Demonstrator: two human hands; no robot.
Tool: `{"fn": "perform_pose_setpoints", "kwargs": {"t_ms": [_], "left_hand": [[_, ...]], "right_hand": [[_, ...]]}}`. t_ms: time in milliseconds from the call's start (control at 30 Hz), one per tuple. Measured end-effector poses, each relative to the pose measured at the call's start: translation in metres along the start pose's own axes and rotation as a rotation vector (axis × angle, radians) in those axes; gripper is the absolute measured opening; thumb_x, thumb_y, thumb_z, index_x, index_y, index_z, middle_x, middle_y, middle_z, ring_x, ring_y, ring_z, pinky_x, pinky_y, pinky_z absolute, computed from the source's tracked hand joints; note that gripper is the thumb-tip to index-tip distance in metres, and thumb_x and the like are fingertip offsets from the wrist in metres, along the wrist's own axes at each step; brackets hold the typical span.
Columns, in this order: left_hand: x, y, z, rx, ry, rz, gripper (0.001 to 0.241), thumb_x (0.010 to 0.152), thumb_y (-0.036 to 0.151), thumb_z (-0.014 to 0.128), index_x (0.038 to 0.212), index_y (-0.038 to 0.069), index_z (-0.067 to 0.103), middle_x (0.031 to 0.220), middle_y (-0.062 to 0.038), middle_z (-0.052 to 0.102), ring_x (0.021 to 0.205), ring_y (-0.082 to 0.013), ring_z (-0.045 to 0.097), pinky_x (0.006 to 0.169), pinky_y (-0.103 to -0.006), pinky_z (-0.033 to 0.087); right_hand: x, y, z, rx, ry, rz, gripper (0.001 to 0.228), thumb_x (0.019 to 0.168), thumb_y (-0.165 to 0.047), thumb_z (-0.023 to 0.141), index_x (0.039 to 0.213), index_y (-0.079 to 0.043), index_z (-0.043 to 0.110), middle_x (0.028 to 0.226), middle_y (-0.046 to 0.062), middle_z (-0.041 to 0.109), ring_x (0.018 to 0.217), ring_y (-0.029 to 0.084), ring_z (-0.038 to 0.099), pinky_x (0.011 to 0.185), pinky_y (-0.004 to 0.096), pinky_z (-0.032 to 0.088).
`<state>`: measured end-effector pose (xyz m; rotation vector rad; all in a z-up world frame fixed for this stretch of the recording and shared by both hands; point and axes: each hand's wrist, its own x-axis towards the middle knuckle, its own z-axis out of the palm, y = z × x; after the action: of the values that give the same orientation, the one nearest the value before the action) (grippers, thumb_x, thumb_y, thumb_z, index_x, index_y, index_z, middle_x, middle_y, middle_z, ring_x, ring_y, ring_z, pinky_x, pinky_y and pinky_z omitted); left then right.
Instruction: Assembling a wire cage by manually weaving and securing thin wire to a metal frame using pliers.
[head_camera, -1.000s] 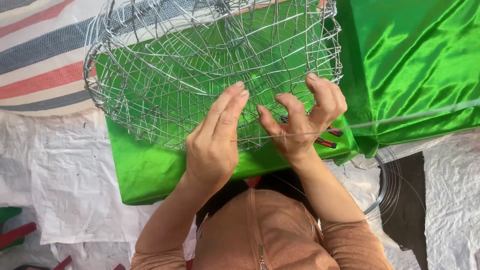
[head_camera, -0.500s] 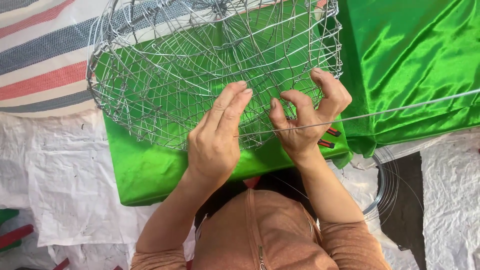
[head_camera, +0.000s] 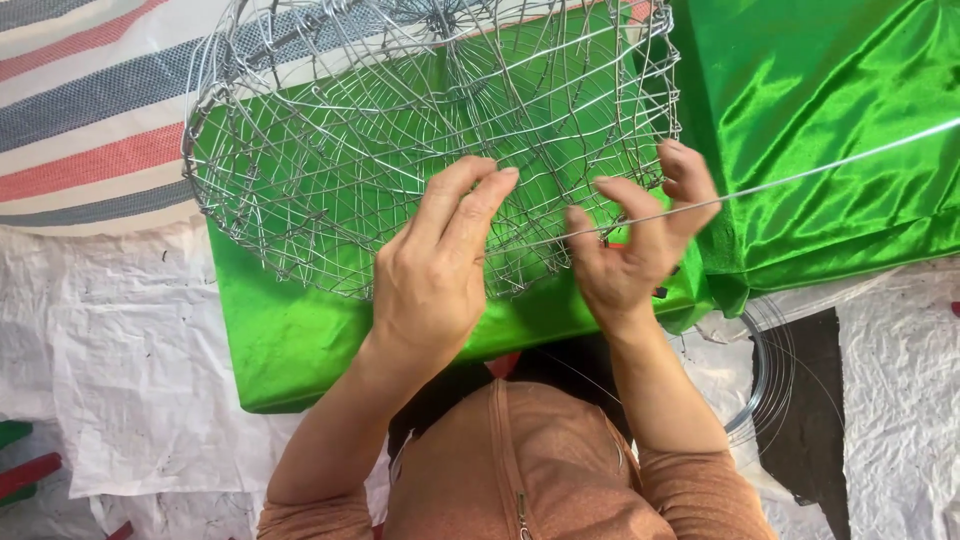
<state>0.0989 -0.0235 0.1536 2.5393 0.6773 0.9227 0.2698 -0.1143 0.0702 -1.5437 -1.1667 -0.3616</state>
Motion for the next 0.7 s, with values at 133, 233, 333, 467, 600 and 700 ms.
{"fn": "perform_pose_setpoints", "kwargs": {"t_ms": [133, 233, 333, 467, 600, 700], "left_hand": [[-0.007, 0.008, -0.011, 0.031, 0.039, 0.032, 0.036, 0.1, -0.016, 0.055, 0.128, 0.003, 0.067, 0.117, -0.01, 0.068, 0.067, -0.015, 0.062, 0.049, -0.0272, 0.048], [-0.012, 0.018, -0.016, 0.085, 0.066, 0.044, 0.028, 0.104, -0.012, 0.053, 0.123, 0.002, 0.069, 0.109, -0.01, 0.067, 0.07, -0.0141, 0.063, 0.051, -0.0252, 0.048], [-0.026, 0.023, -0.016, 0.075, 0.027, 0.015, 0.025, 0.107, -0.002, 0.055, 0.127, 0.005, 0.067, 0.097, -0.004, 0.067, 0.066, -0.0117, 0.058, 0.049, -0.0255, 0.045], [-0.062, 0.021, -0.009, 0.266, -0.215, -0.103, 0.035, 0.101, 0.024, 0.067, 0.136, 0.023, 0.064, 0.091, 0.01, 0.071, 0.056, -0.0115, 0.061, 0.041, -0.0296, 0.046], [-0.087, 0.013, -0.019, 0.057, -0.346, -0.108, 0.033, 0.1, 0.033, 0.062, 0.13, 0.021, 0.063, 0.101, 0.006, 0.076, 0.062, -0.0209, 0.068, 0.041, -0.0354, 0.046], [-0.092, 0.008, -0.031, -0.332, -0.455, -0.097, 0.035, 0.101, 0.041, 0.056, 0.122, 0.015, 0.066, 0.099, 0.0, 0.077, 0.075, -0.0214, 0.073, 0.061, -0.0342, 0.053]], "right_hand": [[-0.015, 0.014, -0.028, 0.045, 0.188, 0.024, 0.014, 0.1, -0.015, 0.067, 0.112, -0.009, 0.064, 0.138, 0.011, 0.042, 0.137, 0.029, 0.043, 0.113, 0.043, 0.048], [-0.025, 0.001, -0.046, 0.058, 0.211, 0.027, 0.015, 0.103, -0.011, 0.064, 0.117, -0.012, 0.059, 0.132, 0.011, 0.042, 0.13, 0.026, 0.044, 0.108, 0.039, 0.048], [-0.042, -0.008, -0.054, 0.08, 0.168, 0.042, 0.015, 0.104, -0.014, 0.065, 0.117, -0.012, 0.058, 0.129, 0.012, 0.044, 0.123, 0.025, 0.048, 0.101, 0.038, 0.05], [-0.024, -0.011, -0.057, 0.026, 0.413, -0.394, 0.045, 0.09, -0.011, 0.065, 0.13, -0.017, 0.044, 0.127, 0.015, 0.041, 0.103, 0.028, 0.048, 0.079, 0.038, 0.052], [-0.032, -0.008, -0.069, -0.196, 0.384, -0.457, 0.014, 0.098, -0.039, 0.066, 0.09, -0.028, 0.069, 0.11, 0.009, 0.044, 0.099, 0.031, 0.046, 0.074, 0.044, 0.051], [-0.035, -0.014, -0.075, -0.145, -0.042, -0.285, 0.031, 0.102, -0.047, 0.057, 0.098, -0.023, 0.076, 0.114, 0.005, 0.064, 0.119, 0.027, 0.046, 0.093, 0.049, 0.043]]}}
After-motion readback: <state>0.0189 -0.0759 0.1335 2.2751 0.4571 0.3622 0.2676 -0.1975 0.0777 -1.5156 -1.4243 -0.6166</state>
